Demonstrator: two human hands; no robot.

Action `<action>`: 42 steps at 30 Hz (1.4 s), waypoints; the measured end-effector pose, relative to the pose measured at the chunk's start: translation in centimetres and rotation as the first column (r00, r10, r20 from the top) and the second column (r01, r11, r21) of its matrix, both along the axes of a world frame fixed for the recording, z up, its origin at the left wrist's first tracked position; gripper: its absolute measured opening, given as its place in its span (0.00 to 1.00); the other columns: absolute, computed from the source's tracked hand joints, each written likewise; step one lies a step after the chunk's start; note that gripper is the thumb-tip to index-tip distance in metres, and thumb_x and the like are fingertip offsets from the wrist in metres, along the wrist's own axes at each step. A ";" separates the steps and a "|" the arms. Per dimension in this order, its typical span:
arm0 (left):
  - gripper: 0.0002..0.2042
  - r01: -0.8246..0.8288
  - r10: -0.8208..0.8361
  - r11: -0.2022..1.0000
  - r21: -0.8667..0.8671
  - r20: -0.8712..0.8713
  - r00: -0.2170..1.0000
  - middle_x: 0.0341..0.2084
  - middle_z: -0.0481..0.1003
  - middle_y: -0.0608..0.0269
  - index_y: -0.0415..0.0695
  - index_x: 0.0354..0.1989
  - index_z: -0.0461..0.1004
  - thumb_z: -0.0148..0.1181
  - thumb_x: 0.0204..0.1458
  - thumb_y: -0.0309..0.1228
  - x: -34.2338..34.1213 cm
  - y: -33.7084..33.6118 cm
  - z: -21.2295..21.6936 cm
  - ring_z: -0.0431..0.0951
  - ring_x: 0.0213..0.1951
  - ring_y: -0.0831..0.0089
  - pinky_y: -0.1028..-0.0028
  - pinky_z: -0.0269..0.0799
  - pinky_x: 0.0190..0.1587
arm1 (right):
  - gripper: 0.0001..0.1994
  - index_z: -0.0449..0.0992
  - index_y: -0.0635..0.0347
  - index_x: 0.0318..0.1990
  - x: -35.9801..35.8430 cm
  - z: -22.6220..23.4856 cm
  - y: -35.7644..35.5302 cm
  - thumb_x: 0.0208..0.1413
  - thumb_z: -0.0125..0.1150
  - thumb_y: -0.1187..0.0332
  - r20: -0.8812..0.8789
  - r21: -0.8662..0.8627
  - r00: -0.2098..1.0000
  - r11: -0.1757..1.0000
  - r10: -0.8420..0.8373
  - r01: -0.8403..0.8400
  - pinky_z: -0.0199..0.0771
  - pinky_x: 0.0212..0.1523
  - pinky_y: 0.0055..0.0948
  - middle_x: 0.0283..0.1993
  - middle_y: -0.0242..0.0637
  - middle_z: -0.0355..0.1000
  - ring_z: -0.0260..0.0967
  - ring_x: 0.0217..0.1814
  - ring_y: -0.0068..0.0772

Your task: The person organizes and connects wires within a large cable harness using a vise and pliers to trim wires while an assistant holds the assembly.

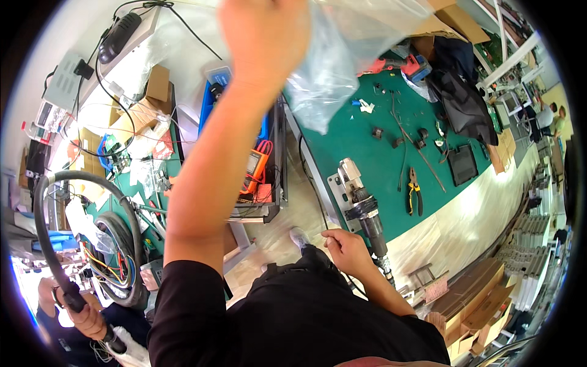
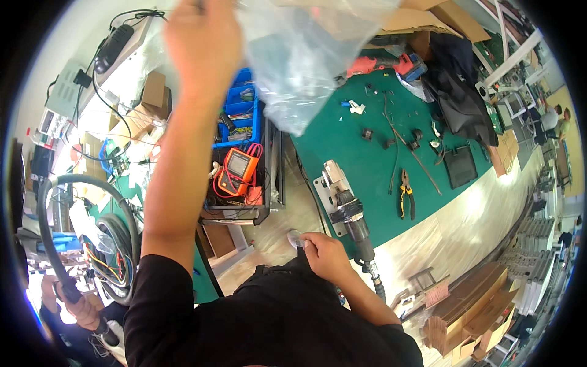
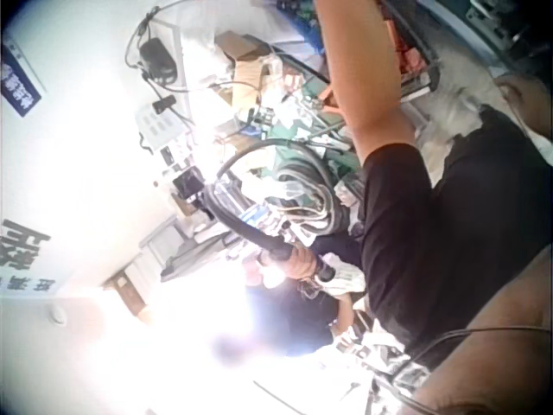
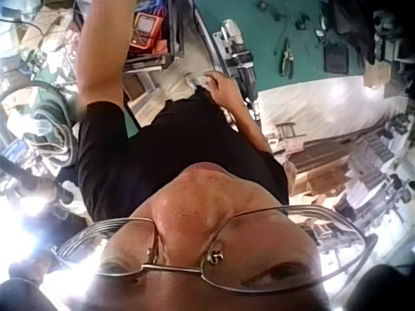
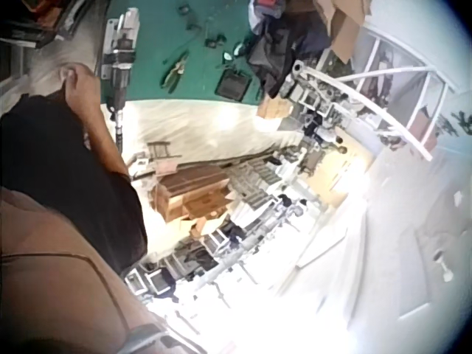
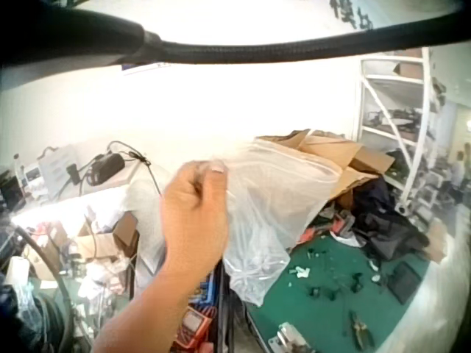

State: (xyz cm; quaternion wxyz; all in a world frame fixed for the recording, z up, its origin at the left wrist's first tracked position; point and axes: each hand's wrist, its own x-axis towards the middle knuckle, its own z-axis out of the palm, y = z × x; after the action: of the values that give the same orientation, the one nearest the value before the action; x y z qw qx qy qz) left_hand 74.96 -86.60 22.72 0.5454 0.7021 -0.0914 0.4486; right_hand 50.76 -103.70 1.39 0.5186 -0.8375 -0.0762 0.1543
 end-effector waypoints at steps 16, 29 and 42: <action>0.34 0.316 -0.112 0.895 0.314 -0.528 0.842 0.67 0.45 0.37 0.41 0.64 0.58 0.65 0.46 0.29 -14.7 2.3 -11.8 0.73 0.49 0.42 0.57 0.72 0.50 | 0.09 0.76 0.66 0.43 1.9 -1.6 4.1 0.60 0.52 0.72 -0.053 0.032 0.946 0.947 0.320 -0.319 0.74 0.37 0.28 0.31 0.43 0.77 0.77 0.34 0.31; 0.15 -0.269 0.284 0.953 0.141 -0.726 0.626 0.52 0.73 0.54 0.42 0.50 0.73 0.59 0.54 0.30 -43.8 11.6 -16.3 0.74 0.52 0.55 0.64 0.71 0.53 | 0.10 0.76 0.68 0.44 -1.2 2.4 15.5 0.60 0.52 0.73 0.179 0.102 0.735 0.731 0.654 -0.675 0.74 0.37 0.26 0.31 0.40 0.77 0.76 0.34 0.28; 0.12 -0.536 0.420 0.843 0.053 -0.686 0.593 0.44 0.77 0.50 0.39 0.47 0.75 0.58 0.55 0.27 -60.3 17.2 -14.7 0.77 0.49 0.55 0.65 0.72 0.51 | 0.10 0.75 0.69 0.45 -15.6 7.4 28.6 0.59 0.52 0.75 0.367 0.015 0.465 0.494 0.806 -0.869 0.74 0.36 0.27 0.35 0.43 0.76 0.77 0.35 0.32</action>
State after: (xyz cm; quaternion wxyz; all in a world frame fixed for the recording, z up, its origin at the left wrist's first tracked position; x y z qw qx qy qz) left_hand 14.66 -69.38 7.97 0.4532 0.7677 0.3407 0.2986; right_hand 35.21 -75.08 8.80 0.4367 -0.6465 -0.5748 0.2469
